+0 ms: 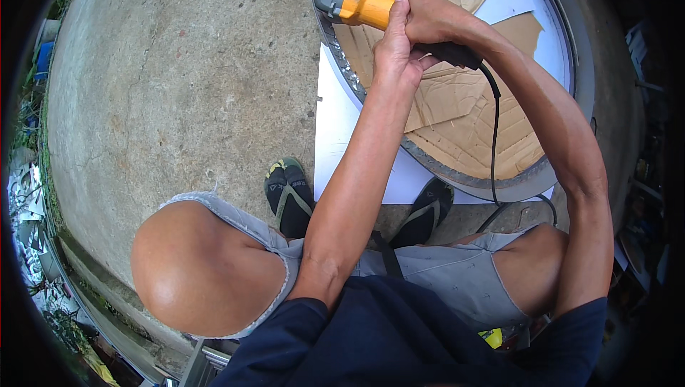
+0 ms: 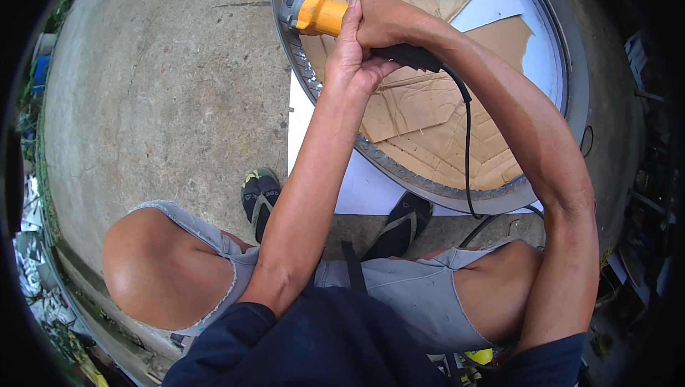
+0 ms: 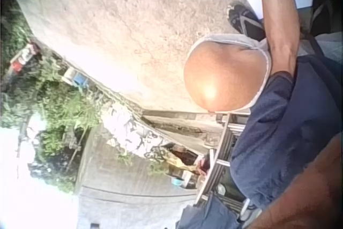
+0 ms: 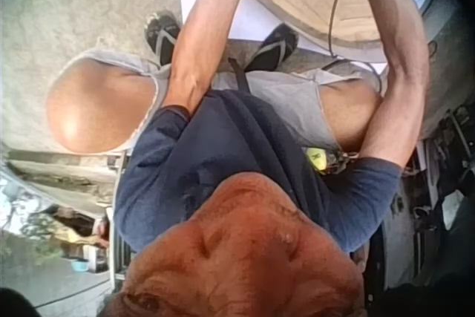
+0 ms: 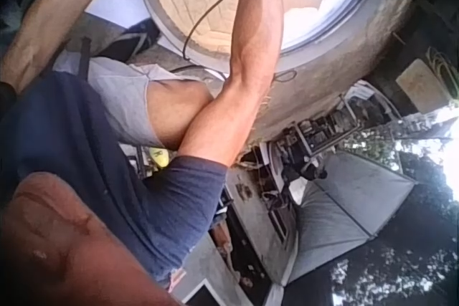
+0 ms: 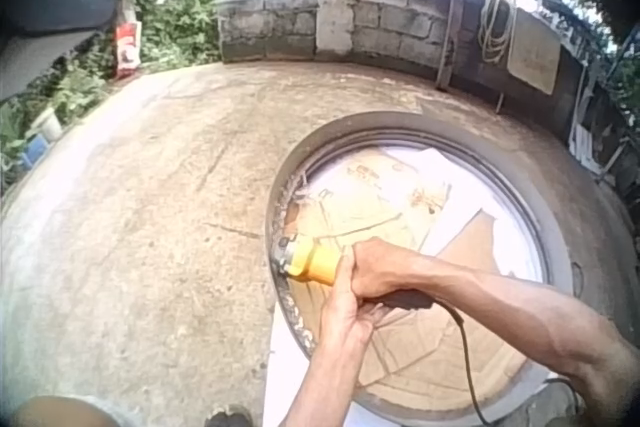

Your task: Grinding the edge of a large circular metal rim using an angle grinder.

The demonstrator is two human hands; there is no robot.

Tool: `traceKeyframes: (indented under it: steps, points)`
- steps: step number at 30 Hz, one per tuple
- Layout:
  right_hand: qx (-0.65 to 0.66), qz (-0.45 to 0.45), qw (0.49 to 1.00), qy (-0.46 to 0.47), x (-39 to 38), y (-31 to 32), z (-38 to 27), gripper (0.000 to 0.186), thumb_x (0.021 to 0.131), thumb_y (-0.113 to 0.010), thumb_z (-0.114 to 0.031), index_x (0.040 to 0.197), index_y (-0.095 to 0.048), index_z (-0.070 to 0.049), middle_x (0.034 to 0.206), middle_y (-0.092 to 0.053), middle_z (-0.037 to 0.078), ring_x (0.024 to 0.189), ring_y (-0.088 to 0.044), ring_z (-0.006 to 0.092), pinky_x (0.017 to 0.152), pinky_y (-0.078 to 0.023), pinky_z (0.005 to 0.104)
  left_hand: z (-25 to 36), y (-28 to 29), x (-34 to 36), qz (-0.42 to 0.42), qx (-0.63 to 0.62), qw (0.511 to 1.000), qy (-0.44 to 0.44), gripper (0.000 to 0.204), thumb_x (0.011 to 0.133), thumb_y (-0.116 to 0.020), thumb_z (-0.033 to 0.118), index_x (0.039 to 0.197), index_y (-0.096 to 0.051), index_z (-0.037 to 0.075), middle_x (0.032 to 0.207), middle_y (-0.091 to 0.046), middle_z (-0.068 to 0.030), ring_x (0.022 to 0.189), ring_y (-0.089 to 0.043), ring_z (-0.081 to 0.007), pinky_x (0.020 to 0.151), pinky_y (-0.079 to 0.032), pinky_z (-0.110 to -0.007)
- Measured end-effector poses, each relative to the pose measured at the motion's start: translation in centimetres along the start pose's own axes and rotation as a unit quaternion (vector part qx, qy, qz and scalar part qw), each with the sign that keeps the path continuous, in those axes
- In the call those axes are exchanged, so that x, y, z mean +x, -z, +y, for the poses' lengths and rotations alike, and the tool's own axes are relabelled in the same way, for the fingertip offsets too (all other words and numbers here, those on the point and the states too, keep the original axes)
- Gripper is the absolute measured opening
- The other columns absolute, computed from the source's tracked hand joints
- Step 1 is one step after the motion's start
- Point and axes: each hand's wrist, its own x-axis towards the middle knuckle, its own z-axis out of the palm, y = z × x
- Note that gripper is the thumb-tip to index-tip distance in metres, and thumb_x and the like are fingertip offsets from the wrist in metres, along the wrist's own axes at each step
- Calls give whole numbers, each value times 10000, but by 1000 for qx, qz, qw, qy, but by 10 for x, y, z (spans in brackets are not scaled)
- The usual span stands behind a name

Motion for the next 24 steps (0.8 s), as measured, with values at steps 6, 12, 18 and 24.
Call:
traceKeyframes:
  steps: [6, 12, 18, 24]
  points:
    - [6, 3, 1000, -9, -1, -2, 4, 356, 715, -642, -209, 934, -651, 72, 823, -675, 262, 769, -675, 380, 704, -523, 441, -2, -1, -1, -3, 0, 1000, 0, 741, 843, -688, 516, 1329, -425, 22, 1253, -536, -226, 1183, -540, -395, 973, -393, -696]
    - [3, -4, 1000, 0, -2, 0, 9, 339, 719, -637, -206, 917, -654, 68, 814, -674, 263, 764, -674, 383, 698, -523, 440, -6, -4, -2, 2, 5, 1000, 4, 744, 843, -689, 513, 1332, -418, 21, 1253, -536, -226, 1183, -540, -392, 970, -396, -697]
    - [4, 11, 1000, 0, 1, -2, 5, 349, 717, -645, -220, 923, -660, 62, 812, -676, 261, 763, -675, 384, 695, -523, 437, -2, -1, 1, -1, 7, 1000, -1, 765, 836, -692, 524, 1335, -413, 17, 1270, -521, -234, 1188, -535, -400, 975, -392, -695]
    - [-2, 8, 1000, -4, 2, -2, 4, 351, 711, -643, -213, 920, -658, 69, 813, -675, 264, 765, -676, 387, 704, -526, 441, -2, -1, 0, -6, 5, 1000, -6, 770, 835, -694, 521, 1334, -410, 9, 1285, -507, -239, 1196, -527, -405, 975, -391, -695]
